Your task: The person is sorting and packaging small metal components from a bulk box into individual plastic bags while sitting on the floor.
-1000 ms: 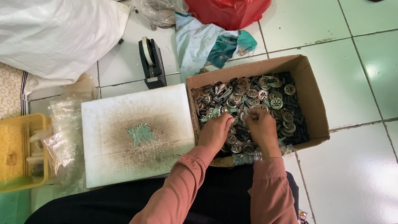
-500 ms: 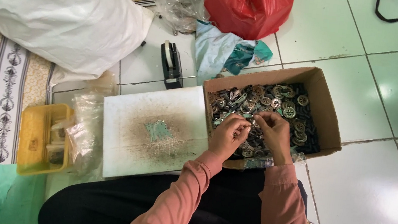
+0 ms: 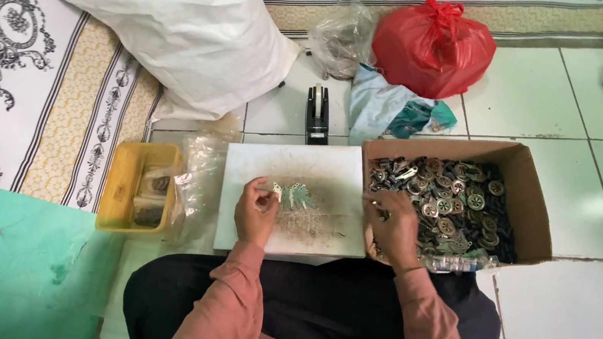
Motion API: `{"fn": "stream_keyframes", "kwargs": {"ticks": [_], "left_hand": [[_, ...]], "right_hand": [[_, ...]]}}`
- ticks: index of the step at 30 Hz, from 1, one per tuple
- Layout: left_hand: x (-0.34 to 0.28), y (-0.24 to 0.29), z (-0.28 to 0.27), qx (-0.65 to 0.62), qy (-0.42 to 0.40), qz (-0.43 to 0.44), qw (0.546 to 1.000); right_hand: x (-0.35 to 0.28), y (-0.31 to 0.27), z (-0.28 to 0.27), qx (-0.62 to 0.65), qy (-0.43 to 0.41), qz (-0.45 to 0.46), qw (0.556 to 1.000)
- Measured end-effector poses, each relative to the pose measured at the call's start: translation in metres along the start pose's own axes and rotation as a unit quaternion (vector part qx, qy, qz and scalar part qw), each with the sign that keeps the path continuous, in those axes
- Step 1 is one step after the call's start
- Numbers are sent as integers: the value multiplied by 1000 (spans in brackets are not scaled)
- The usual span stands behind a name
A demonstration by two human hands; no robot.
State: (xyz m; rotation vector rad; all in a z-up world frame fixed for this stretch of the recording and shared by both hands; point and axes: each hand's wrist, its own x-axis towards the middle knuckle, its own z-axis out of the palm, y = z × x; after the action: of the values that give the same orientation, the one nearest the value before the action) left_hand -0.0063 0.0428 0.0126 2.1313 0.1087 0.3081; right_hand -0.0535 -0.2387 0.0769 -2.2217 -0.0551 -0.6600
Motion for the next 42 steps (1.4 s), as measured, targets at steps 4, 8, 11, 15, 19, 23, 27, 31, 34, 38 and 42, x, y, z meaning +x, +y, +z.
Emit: {"fn": "stream_keyframes", "kwargs": {"ticks": [4,8,11,15,19,23,27,31,34,38,42], "left_hand": [[-1,-6,5,61,7,31,998],[-1,-9,7,73,33,80,994],[-2,-3,3,78,42,94,992],[-2,-4,4,74,43,99,991],[-2,-15,10,78,45,107,990],[0,-21,15,98,35,111,988],[0,-18,12,105,15,99,989],[-2,-2,-1,47,40,128,990],[-3,6,-6,14,53,137,989],[-6,22,-1,48,84,187,977],[-15,64,25,84,14,295,952]], "right_hand": [[-8,-14,61,-5,-19,-69,997],[-2,-43,101,-68,3,-125,990],[7,-57,118,-101,-6,-168,981],[9,-57,137,-173,-4,-252,952],[0,-54,138,-211,-37,-276,937],[-6,-54,136,-246,-79,-278,925],[-12,-55,135,-263,-118,-260,922],[-11,-51,111,-204,-98,-186,956],[-6,-33,68,-192,-88,-114,971],[-1,33,2,-206,-62,-41,976],[-15,99,-54,-229,-41,59,971]]}}
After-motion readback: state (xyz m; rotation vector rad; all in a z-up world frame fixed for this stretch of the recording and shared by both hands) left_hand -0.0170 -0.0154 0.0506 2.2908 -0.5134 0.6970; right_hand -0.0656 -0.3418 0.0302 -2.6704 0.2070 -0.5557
